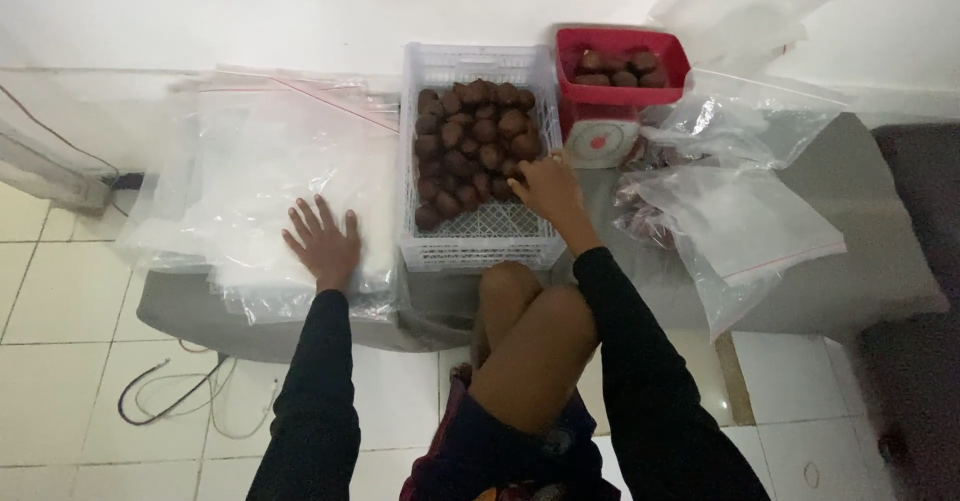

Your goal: Packing salak fruits from a white crate into individual plastic bags.

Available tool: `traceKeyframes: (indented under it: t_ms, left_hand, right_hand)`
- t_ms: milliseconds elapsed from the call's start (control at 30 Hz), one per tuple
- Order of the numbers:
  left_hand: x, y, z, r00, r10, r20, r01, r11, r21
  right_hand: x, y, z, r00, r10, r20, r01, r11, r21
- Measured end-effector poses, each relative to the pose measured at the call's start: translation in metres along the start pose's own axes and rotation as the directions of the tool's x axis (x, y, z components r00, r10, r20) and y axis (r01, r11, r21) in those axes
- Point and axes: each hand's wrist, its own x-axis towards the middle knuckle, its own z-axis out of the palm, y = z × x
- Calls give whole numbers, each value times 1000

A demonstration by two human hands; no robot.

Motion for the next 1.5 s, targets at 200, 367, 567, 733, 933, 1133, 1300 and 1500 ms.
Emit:
traceKeyframes:
  t_ms: [200, 367, 567, 733, 933, 1133, 1300, 1500]
  left_hand:
    - [-15, 9, -30, 998, 53, 15, -53, 998, -20]
    - [-13, 6, -26, 999, 49, 14, -48, 998, -49]
    - [4, -6, -5, 998, 10, 58, -1, 987, -158]
    - [14, -15, 5, 998, -2, 70, 16, 980, -197]
    - [62, -52, 67, 997, 6, 81, 21, 943, -331]
    - [91, -61, 51, 977, -123, 174, 203, 780, -592]
    - [71, -57, -13, 947, -185, 264, 321, 467, -824]
    - [52, -37, -115, 971, -159, 181, 238, 520, -820]
  right_hand:
    - [3, 10, 12, 998, -64, 4, 64, 996, -67]
    - [3, 7, 15, 1000, -19, 4, 20, 997, -81]
    - [2, 10, 12, 999, -41, 6, 42, 999, -29]
    - [5, 12, 22, 999, -32, -34, 32, 999, 10]
    - [1, 10, 18, 999, -23, -47, 22, 1000, -14]
    - [-1, 6, 8, 998, 1, -65, 1, 999, 32]
    - [-4, 1, -4, 1000, -27, -6, 27, 1000, -7]
    - [-9, -13, -28, 999, 40, 37, -40, 999, 14]
